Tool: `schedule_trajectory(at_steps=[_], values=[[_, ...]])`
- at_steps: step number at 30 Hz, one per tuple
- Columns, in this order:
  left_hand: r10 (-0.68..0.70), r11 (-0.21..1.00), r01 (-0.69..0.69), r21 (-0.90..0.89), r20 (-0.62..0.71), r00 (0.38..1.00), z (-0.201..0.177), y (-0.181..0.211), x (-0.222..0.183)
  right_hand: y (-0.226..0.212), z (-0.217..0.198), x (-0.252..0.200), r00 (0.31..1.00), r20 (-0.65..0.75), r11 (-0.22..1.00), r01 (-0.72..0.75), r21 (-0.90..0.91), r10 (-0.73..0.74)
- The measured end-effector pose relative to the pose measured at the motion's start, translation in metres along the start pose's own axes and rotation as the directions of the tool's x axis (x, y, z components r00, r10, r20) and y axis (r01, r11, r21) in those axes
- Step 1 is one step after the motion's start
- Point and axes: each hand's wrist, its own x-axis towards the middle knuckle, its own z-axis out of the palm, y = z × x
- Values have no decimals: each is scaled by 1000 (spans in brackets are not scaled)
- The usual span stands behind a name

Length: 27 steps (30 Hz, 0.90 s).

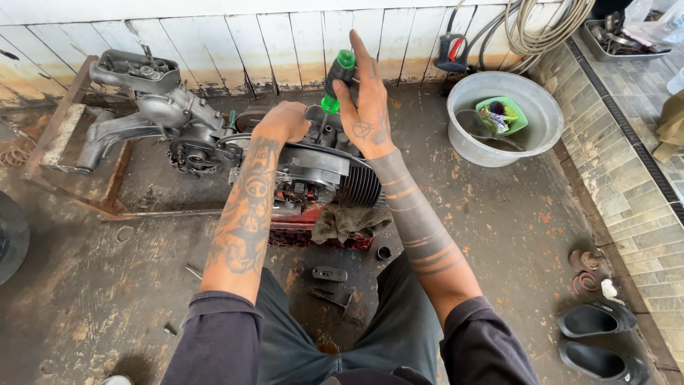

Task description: The person sits on the workshop floor and uses a screwdriver to remove screws from a motorcycle engine cover, then uses a red brush to scrub the inside and outside of the aluminum cover, turning it over to brush different sides, and finally picks up another engine part.

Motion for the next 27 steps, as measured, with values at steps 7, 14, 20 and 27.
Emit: schedule_trajectory(at_steps=[7, 14, 20, 27], values=[[-21, 996, 19, -84, -22, 1000, -8, 6, -14, -2, 10, 8, 998, 10, 997, -59, -55, 59], [-23, 996, 16, -83, -85, 996, 9, -1, -2, -1, 11, 7, 1000, -13, 988, 16, 152, -14], [-26, 997, 20, -78, -75, 997, 2, 8, -12, -7, 20, 10, 989, -144, 995, 29, -94, -42], [-24, 997, 17, -76, -82, 996, 2, 10, -12, -11, 12, 7, 997, -82, 985, 31, 169, -17]])
